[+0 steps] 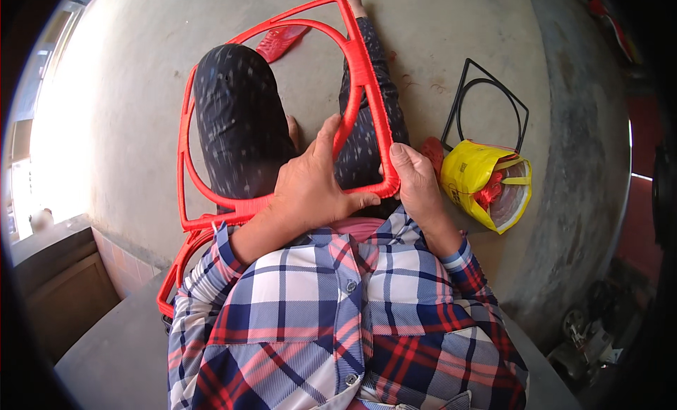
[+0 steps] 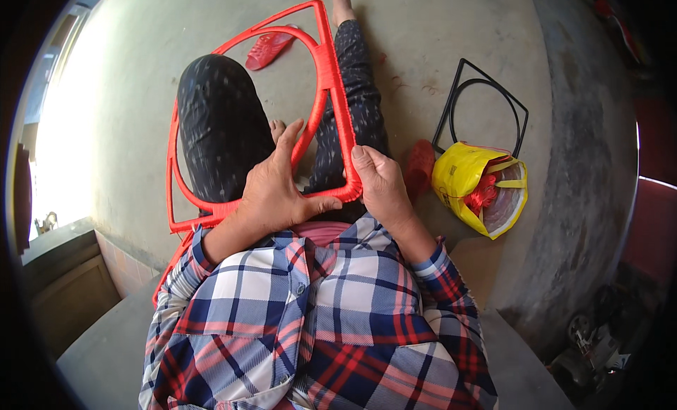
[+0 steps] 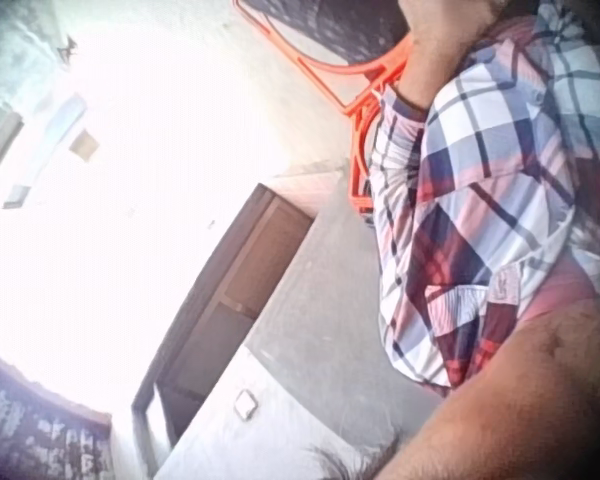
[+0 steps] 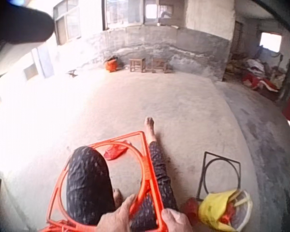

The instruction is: The recorder is wrapping red plastic string around circular plastic frames while sitting on the floor.

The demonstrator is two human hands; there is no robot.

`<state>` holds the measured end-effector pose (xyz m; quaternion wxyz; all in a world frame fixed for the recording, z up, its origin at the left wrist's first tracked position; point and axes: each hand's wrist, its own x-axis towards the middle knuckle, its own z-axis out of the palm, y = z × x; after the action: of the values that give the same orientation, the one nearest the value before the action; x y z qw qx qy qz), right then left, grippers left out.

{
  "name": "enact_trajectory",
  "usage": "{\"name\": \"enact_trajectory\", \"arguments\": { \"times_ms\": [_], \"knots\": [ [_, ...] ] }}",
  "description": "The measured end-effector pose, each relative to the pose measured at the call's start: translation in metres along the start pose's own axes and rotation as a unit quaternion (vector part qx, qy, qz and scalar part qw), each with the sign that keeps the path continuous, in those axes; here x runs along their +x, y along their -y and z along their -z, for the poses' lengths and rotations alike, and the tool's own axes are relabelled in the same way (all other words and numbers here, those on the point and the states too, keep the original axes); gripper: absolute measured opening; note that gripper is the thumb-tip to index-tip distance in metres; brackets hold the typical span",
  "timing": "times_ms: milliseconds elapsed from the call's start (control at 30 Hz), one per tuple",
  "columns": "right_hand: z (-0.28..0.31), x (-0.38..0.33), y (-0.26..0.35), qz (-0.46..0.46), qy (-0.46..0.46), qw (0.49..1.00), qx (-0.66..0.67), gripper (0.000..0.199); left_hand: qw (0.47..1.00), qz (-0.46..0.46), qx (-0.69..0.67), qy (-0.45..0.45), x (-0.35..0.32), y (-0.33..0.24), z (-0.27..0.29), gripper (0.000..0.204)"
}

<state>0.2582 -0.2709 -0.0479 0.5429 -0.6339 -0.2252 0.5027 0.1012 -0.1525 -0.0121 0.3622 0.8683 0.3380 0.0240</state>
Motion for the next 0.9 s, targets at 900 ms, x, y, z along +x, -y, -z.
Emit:
{"name": "enact_trajectory", "arguments": {
  "times_ms": [900],
  "knots": [
    [0.007,0.017,-0.008,0.014,-0.012,0.992,0.126,0.04,0.989,-0.113,0.009,-0.099,-0.012,0.014,-0.013,0.123]
  ]
}}
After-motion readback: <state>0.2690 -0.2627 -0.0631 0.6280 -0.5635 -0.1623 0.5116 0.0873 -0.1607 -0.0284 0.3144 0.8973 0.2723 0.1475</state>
